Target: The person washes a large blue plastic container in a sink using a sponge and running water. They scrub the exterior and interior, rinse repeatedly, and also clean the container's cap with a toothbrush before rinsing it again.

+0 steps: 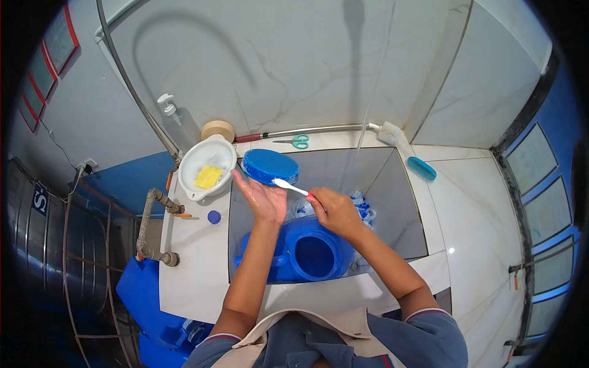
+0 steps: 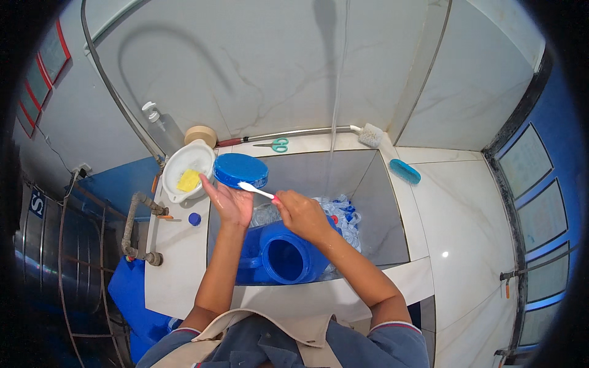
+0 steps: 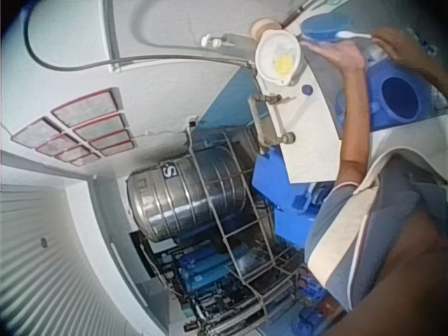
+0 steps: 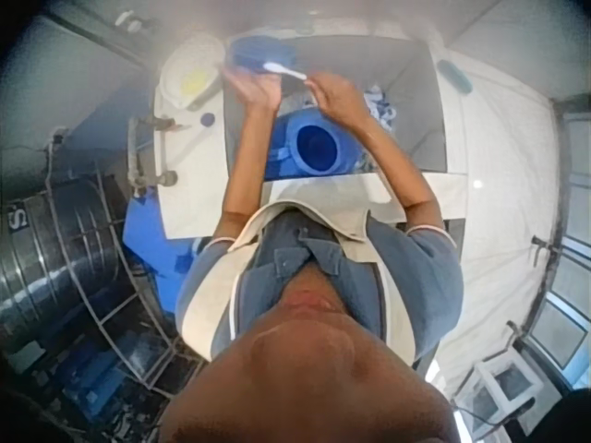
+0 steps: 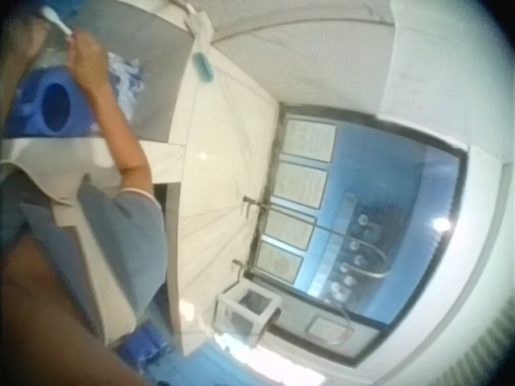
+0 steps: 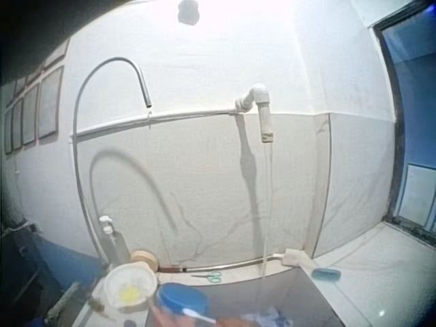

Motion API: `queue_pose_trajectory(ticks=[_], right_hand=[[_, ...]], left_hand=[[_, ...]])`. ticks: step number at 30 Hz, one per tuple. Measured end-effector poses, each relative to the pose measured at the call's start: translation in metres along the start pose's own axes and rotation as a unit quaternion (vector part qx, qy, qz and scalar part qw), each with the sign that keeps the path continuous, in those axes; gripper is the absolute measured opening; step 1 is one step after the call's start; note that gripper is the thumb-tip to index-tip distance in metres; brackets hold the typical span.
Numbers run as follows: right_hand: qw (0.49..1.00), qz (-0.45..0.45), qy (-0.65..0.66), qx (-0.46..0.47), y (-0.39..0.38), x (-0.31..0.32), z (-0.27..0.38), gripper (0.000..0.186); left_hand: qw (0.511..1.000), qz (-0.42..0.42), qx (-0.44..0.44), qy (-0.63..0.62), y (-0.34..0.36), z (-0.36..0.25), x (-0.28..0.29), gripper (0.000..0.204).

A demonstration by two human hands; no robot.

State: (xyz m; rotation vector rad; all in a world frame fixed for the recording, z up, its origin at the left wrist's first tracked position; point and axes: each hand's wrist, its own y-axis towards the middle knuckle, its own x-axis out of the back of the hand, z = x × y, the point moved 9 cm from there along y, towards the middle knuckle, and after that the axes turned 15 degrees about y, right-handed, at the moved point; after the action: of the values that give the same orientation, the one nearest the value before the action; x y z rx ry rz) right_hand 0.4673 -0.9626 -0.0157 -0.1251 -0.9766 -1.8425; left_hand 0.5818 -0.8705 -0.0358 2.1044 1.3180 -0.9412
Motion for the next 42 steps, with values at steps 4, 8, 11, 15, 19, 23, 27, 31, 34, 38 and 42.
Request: queue_pose_trajectory(ticks=[4, 8, 11, 15, 19, 23, 27, 31, 34, 38, 42], right_hand=[[1.000, -0.013, 0.013, 0.015, 0.006, -0.005, 0.017, 0.014], [0.999, 0.021, 0.000, -0.026, 0.009, -0.003, 0.016, 0.016], [0.999, 0.015, -0.007, -0.038, 0.015, 0.002, 0.017, 0.017], [0.997, 0.043, -0.015, -0.061, 0.016, 0.002, 0.019, 0.019], [0.996, 0.055, -0.041, -0.059, 0.026, 0.018, 0.016, 0.018], [0.995, 0.067, -0.051, -0.048, 0.032, 0.015, 0.019, 0.017], [0.994, 0.067, -0.078, -0.037, 0.031, 0.021, 0.007, 0.017], [0.990, 0.111, -0.079, -0.038, 0.021, 0.002, 0.026, 0.019], [0.992, 0.064, -0.089, -0.069, 0.041, 0.020, -0.003, 0.021], [0.996, 0.076, -0.026, -0.030, 0.030, -0.001, 0.018, 0.021], [0.997, 0.039, 0.028, -0.056, 0.038, -0.002, -0.015, 0.022]], left_hand=[[0.987, -0.018, -0.040, 0.154, -0.004, 0.021, 0.019, 0.077], [0.970, 0.004, -0.047, 0.240, -0.006, 0.023, 0.028, 0.082], [0.941, 0.067, -0.035, 0.331, -0.011, 0.046, 0.027, 0.088], [0.923, 0.115, 0.003, 0.368, -0.004, 0.042, 0.045, 0.085], [0.839, 0.197, -0.057, 0.504, -0.007, 0.032, 0.032, 0.050], [0.767, 0.163, -0.054, 0.619, -0.009, 0.015, 0.025, 0.028], [0.788, 0.160, -0.025, 0.593, -0.020, 0.005, 0.013, 0.021], [0.809, 0.132, -0.002, 0.573, -0.019, 0.003, 0.038, 0.017], [0.814, 0.127, 0.030, 0.565, -0.023, 0.003, 0.038, 0.013], [0.812, 0.114, 0.018, 0.572, -0.022, -0.004, 0.046, 0.012], [0.787, 0.088, 0.036, 0.609, -0.027, -0.012, 0.053, 0.015]])
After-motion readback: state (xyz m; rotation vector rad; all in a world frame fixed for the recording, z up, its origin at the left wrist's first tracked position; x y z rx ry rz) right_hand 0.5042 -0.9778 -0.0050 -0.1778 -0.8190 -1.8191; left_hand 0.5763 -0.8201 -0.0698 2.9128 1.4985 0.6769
